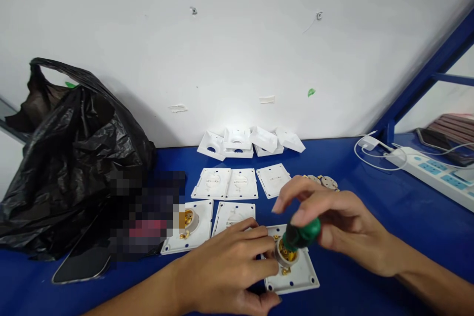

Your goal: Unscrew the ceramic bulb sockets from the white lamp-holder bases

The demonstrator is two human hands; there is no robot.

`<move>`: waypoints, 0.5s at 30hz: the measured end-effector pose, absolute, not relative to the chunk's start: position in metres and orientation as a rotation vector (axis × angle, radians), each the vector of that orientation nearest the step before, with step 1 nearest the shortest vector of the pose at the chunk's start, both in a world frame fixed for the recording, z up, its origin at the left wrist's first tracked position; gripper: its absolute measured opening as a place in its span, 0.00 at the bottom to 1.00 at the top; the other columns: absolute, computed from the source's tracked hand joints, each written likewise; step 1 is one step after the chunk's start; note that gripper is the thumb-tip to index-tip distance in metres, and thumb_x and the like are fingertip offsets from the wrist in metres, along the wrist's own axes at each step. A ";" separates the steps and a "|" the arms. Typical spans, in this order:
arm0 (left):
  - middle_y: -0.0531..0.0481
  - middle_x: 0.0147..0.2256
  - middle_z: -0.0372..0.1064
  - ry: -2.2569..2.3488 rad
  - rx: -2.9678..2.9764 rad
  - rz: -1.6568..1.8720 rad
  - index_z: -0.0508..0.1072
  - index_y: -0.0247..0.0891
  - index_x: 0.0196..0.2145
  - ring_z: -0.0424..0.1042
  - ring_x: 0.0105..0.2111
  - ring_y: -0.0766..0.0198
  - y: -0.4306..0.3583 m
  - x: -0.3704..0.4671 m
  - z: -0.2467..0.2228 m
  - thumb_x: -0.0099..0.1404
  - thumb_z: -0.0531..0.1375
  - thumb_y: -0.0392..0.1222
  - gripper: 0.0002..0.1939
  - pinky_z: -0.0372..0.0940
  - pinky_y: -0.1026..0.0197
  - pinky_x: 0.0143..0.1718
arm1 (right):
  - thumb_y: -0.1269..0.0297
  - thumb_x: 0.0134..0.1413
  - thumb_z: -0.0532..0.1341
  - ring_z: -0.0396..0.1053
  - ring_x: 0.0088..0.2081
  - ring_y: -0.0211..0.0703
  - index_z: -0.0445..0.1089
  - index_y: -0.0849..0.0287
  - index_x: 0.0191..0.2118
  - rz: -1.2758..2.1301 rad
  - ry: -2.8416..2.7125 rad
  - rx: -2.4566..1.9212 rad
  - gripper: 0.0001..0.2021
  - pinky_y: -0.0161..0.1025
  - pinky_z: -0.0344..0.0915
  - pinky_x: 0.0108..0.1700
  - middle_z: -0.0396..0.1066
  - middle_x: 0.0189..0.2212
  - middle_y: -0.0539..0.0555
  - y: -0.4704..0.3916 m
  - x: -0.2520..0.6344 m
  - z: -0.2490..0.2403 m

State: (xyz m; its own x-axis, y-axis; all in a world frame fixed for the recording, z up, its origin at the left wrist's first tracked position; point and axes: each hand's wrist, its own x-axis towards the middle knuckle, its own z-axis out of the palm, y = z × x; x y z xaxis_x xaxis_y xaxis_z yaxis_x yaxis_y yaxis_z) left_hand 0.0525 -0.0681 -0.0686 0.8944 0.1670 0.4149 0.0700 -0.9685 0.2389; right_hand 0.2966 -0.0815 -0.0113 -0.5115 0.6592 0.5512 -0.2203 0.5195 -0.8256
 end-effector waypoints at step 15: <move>0.53 0.38 0.73 0.160 2.862 0.598 0.69 0.40 0.34 0.73 0.38 0.61 -0.066 0.053 -0.067 0.69 0.70 0.50 0.15 0.65 0.55 0.45 | 0.65 0.75 0.58 0.73 0.50 0.50 0.72 0.45 0.64 0.745 -2.026 -0.565 0.17 0.49 0.76 0.49 0.76 0.48 0.57 -0.086 0.305 -0.012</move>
State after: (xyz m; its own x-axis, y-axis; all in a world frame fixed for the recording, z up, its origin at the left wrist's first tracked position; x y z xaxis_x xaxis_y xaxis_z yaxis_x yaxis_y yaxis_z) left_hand 0.0525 -0.0662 -0.0674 0.9117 0.1487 0.3830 0.0621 -0.9714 0.2292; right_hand 0.3050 -0.0861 -0.0120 -0.5105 0.6346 0.5802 0.1074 0.7166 -0.6892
